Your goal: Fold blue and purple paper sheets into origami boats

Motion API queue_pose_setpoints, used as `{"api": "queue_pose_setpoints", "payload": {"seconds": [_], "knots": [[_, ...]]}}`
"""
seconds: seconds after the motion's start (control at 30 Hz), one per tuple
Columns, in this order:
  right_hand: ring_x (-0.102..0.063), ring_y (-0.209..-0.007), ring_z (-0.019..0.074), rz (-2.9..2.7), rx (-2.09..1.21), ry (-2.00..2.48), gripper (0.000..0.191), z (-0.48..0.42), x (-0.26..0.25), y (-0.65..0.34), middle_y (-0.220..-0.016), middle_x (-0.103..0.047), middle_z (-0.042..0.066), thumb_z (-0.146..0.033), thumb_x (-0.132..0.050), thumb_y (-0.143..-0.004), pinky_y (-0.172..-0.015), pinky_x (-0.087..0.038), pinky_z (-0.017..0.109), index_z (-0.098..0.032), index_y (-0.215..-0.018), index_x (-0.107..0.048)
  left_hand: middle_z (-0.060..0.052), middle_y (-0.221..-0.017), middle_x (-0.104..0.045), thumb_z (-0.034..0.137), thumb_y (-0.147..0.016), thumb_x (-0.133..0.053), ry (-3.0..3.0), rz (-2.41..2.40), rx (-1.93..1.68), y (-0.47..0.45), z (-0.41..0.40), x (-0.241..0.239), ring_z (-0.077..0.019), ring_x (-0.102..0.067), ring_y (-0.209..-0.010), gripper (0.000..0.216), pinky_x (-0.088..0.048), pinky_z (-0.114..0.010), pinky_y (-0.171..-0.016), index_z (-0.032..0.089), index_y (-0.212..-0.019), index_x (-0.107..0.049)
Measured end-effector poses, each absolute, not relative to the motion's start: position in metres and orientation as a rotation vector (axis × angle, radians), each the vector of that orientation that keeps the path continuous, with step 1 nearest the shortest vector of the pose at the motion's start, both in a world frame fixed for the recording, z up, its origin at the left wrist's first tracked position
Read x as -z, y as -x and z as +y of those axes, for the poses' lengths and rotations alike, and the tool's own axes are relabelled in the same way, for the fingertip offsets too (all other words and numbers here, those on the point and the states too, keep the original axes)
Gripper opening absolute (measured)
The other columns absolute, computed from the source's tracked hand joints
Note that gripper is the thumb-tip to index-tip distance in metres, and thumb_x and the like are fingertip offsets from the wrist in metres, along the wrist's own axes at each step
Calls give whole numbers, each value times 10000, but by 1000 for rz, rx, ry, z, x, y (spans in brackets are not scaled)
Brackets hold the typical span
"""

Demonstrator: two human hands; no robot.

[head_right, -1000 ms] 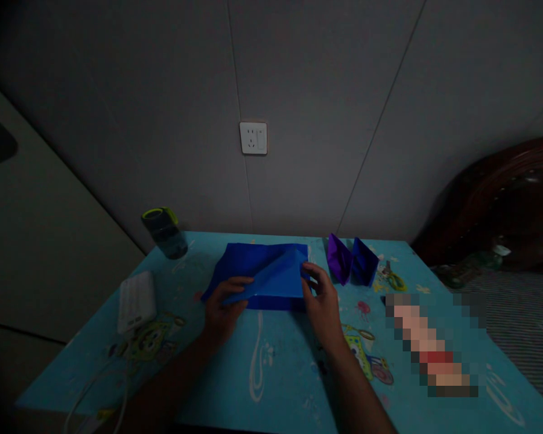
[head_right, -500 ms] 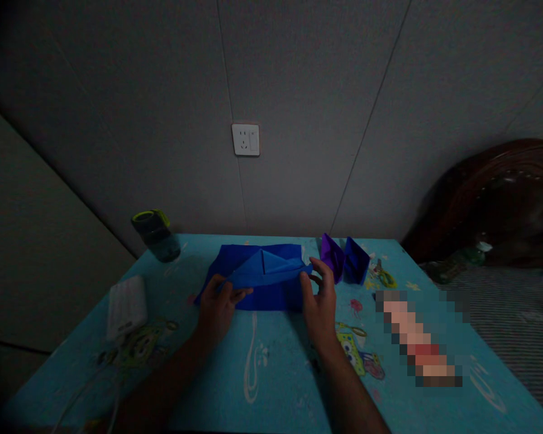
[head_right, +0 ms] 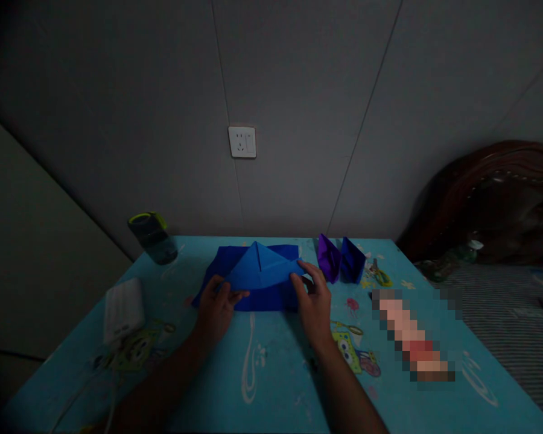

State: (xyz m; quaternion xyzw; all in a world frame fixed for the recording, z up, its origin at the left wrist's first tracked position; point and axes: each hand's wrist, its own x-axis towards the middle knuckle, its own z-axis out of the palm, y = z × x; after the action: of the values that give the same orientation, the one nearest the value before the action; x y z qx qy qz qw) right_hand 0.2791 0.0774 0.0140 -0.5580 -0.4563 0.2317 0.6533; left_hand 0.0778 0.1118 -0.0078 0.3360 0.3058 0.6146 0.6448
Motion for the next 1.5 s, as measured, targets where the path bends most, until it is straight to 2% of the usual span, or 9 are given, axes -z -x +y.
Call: {"api": "queue_pose_setpoints", "payload": {"seconds": [0.13,0.33,0.5,0.6,0.77,0.9,1.03,1.3,1.5], "knots": [[-603,-1052,248,-1087,-530,1262,434,76,-17,-276,-1213,-613,108,-420,-688,-820,-883,-503,409,-235,-1210,-641,81,-635,-659,435,-701,-815,-773,678,-1423,-77,114,9,-165,-737,-639,441,-582,-252,-627,221,-838,-454],[-586,-1096,254,-1085,-537,1190,315,77,-16,-276,-1169,-599,94,-384,-724,-798,-888,-503,397,-235,-1070,-669,67,-601,-663,415,-728,-798,-793,674,-1503,-76,116,7,-176,-738,-666,375,-591,-324,-758,211,-839,-503],[-528,-1235,269,-1039,-631,1109,286,80,-12,-276,-1320,-555,103,-399,-729,-793,-1008,-448,442,-236,-1021,-672,-41,-872,-744,369,-738,-795,-861,676,-1557,-77,114,4,-208,-741,-789,318,-580,-395,-841,179,-879,-582],[-546,-1227,276,-952,-674,1095,338,82,-11,-277,-1310,-595,111,-421,-733,-785,-1044,-417,478,-229,-1053,-658,-62,-994,-735,345,-752,-785,-947,628,-1575,-75,114,10,-189,-722,-837,274,-575,-365,-829,183,-892,-614],[-559,-1229,252,-846,-720,1079,503,84,-6,-283,-1316,-620,82,-388,-735,-796,-1048,-414,474,-286,-1262,-575,-67,-988,-734,350,-766,-776,-1061,670,-1572,-72,114,17,-155,-686,-827,238,-540,-264,-736,192,-865,-628],[-571,-1207,266,-867,-727,1118,402,84,-4,-284,-1274,-644,92,-397,-747,-775,-1036,-420,468,-240,-1136,-664,-72,-972,-737,377,-739,-797,-966,651,-1591,-72,116,10,-158,-682,-819,273,-533,-258,-717,192,-837,-621],[-613,-1104,233,-823,-743,1092,534,83,-8,-279,-1190,-671,69,-372,-789,-736,-985,-454,438,-274,-1227,-604,-64,-924,-744,421,-717,-810,-794,567,-1617,-74,121,5,-161,-686,-824,313,-543,-275,-742,197,-813,-614],[-585,-1051,244,-973,-732,1098,232,82,-12,-279,-1067,-645,63,-372,-803,-708,-934,-436,403,-214,-742,-637,11,-791,-693,392,-698,-832,-625,559,-1587,-74,128,9,-117,-670,-768,314,-553,-275,-813,183,-760,-607],[-553,-1121,262,-1015,-853,1114,221,83,-9,-281,-1138,-626,74,-412,-804,-709,-977,-391,403,-222,-774,-713,35,-734,-660,395,-647,-860,-549,593,-1629,-73,130,11,-117,-670,-743,345,-566,-283,-819,185,-738,-602]]}}
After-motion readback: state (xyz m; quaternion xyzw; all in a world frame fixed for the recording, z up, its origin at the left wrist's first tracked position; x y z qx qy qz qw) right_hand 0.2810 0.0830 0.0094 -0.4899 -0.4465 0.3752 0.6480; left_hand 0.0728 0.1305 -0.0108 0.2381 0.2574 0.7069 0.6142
